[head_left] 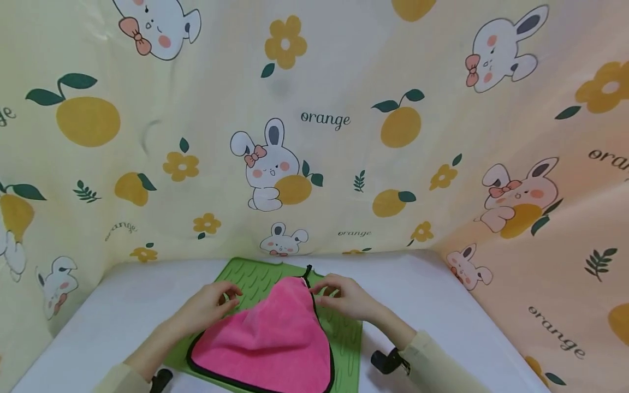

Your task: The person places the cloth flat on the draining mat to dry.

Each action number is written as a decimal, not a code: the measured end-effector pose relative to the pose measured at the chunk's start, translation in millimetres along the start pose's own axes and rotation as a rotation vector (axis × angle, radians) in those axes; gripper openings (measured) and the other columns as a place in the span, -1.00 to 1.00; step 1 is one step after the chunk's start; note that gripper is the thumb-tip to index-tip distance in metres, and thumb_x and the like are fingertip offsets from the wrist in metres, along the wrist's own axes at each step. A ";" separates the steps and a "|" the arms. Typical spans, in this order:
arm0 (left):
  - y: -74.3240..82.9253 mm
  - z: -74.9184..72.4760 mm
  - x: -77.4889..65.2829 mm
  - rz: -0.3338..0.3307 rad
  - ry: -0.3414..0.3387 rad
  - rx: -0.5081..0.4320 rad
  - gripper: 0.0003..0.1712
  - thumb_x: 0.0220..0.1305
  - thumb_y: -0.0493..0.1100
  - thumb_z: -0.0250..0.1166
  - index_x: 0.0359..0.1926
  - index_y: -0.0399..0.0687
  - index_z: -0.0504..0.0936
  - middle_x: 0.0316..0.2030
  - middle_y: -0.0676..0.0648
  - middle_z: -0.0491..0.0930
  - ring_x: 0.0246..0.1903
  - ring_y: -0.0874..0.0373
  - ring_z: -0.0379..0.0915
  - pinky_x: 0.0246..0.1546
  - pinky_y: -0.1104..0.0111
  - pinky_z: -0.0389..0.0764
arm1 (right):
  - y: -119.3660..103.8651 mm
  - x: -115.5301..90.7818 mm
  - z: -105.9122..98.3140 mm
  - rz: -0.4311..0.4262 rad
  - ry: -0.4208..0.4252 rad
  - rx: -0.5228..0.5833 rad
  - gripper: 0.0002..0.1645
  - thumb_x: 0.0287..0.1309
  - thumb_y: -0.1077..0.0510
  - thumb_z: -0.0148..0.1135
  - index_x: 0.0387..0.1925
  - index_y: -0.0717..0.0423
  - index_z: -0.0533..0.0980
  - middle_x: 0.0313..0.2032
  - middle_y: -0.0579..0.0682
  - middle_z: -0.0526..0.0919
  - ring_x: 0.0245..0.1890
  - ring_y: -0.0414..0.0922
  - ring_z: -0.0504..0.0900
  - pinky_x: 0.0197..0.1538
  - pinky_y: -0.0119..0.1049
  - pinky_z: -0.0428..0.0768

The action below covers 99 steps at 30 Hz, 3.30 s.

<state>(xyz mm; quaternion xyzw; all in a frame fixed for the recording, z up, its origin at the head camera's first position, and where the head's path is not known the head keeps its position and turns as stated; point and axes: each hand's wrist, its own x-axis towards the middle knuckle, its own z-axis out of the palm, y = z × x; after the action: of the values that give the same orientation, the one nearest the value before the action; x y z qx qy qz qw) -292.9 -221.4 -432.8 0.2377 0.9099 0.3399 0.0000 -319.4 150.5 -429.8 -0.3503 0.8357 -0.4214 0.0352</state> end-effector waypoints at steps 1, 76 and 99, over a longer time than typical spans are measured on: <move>-1.6 1.9 1.8 0.003 -0.013 -0.013 -0.83 0.44 -0.28 0.31 -0.01 -0.25 0.67 -0.27 0.01 0.64 -0.36 0.27 0.49 -0.38 0.40 0.59 | 4.5 7.1 -1.3 0.007 -0.002 -0.008 -0.71 0.38 0.19 0.34 0.07 0.20 0.67 -0.03 0.06 0.71 -0.10 -0.10 0.69 -0.10 -0.26 0.67; 8.1 21.9 -33.3 0.330 -0.089 0.156 -0.80 0.33 -0.25 0.44 -0.14 0.20 0.81 -0.23 0.30 0.52 -0.26 0.46 0.46 -0.27 0.44 0.61 | 69.4 -32.3 -41.7 0.039 -0.018 -0.257 -0.83 0.20 0.32 0.43 -0.19 0.08 0.77 -0.31 -0.10 0.69 -0.30 -0.36 0.53 -0.23 -0.37 0.58; 8.8 38.4 44.4 -0.041 -0.087 -0.152 -0.80 0.47 -0.22 0.31 0.02 -0.19 0.69 -0.13 -0.04 0.71 -0.20 0.12 0.61 -0.31 0.37 0.63 | 74.0 -41.4 -32.2 0.067 -0.022 -0.224 -0.85 0.27 0.28 0.40 -0.14 0.11 0.76 -0.20 -0.10 0.74 -0.23 -0.33 0.58 -0.17 -0.35 0.60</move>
<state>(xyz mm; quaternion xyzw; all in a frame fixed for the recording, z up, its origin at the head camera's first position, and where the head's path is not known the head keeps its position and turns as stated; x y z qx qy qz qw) -322.3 -172.7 -449.7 0.2329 0.8852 0.3974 0.0645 -340.8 227.5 -472.9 -0.3287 0.8883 -0.3203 0.0192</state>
